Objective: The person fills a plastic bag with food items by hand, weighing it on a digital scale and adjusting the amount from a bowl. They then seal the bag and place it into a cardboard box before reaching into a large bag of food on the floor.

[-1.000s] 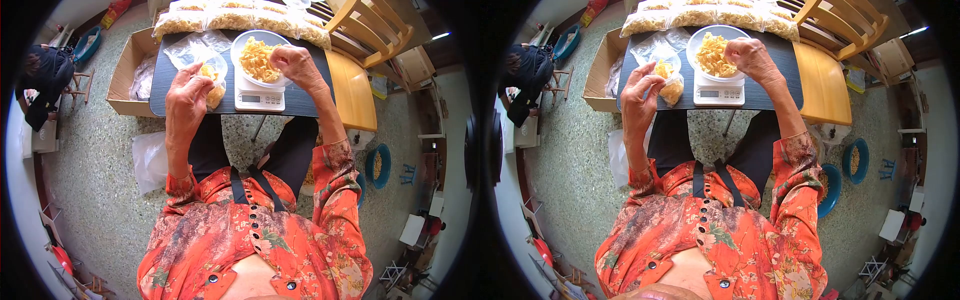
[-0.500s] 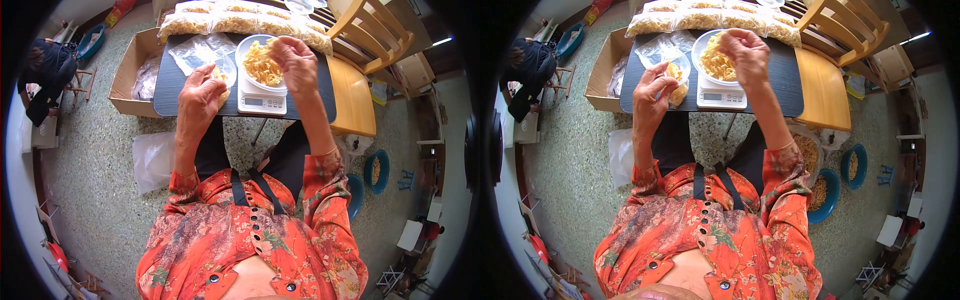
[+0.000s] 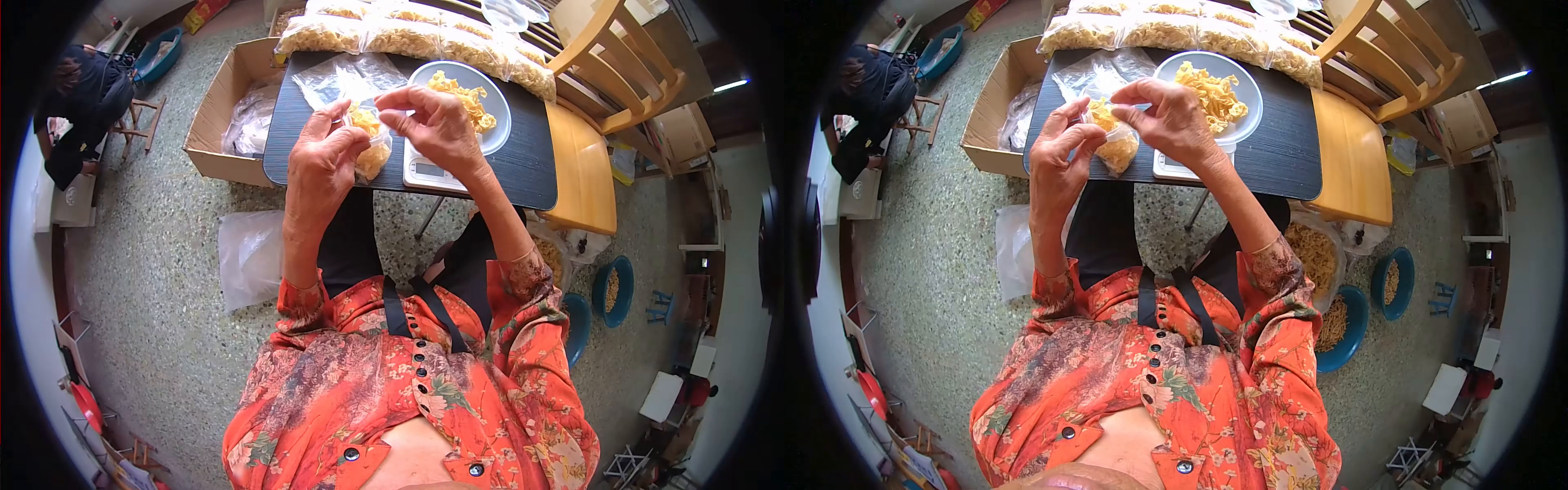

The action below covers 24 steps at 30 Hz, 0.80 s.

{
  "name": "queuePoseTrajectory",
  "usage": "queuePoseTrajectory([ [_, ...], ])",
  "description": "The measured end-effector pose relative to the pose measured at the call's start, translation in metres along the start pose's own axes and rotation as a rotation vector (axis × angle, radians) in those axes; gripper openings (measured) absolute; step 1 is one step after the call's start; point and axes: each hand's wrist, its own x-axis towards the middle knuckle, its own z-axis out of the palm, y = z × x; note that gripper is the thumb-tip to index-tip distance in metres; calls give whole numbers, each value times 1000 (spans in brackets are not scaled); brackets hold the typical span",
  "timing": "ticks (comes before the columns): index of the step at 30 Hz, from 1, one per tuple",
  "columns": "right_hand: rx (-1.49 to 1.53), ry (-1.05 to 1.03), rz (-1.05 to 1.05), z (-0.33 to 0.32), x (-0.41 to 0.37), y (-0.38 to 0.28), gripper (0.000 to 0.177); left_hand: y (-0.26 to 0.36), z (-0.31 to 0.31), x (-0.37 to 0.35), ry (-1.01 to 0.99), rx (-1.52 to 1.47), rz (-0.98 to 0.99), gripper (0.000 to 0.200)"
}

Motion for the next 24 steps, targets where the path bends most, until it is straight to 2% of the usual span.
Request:
queuePoseTrajectory([
  [1,-3,1,1,-1,-1,-3,25,0,0,0,4,2,3,17],
  [3,-416,-100,-306,-1,-2,-8,42,3,-3,1,-9,1,-22,16],
  [4,-443,-218,-56,3,-5,-17,57,5,-4,1,-25,4,-45,14],
  [5,-504,-269,-149,8,-4,-11,56,6,-5,1,-31,0,-39,14],
  [7,-508,-412,-146,16,-1,-8,51,8,-5,2,-47,-2,-69,14],
  [8,-478,-402,-157,24,-1,0,43,6,-5,2,-49,-3,-63,14],
  [9,-479,-399,-158,28,1,0,43,4,-4,1,-50,19,-60,14],
  [11,-536,-488,11,32,4,0,40,2,-5,0,-51,47,-53,14],
  [13,-491,-431,-20,32,1,0,40,2,-8,1,-41,57,-39,13],
  [15,-304,-319,-202,21,-5,-2,41,3,-8,2,-36,44,-57,12],
  [16,-38,-381,65,11,-6,-16,42,3,-8,1,-32,30,-77,11],
  [17,128,-367,283,-4,-9,-32,34,3,-8,1,-30,28,-82,11],
  [19,86,-142,188,-23,-11,-17,24,1,-7,1,-36,44,-50,11],
  [21,-296,61,-34,-47,-6,16,21,0,-5,1,-27,46,-55,11],
  [22,-299,60,-35,-57,-6,25,21,0,-4,0,-22,51,-54,11],
  [24,-566,138,-73,-70,-4,36,20,2,-2,0,-31,60,-48,11],
])
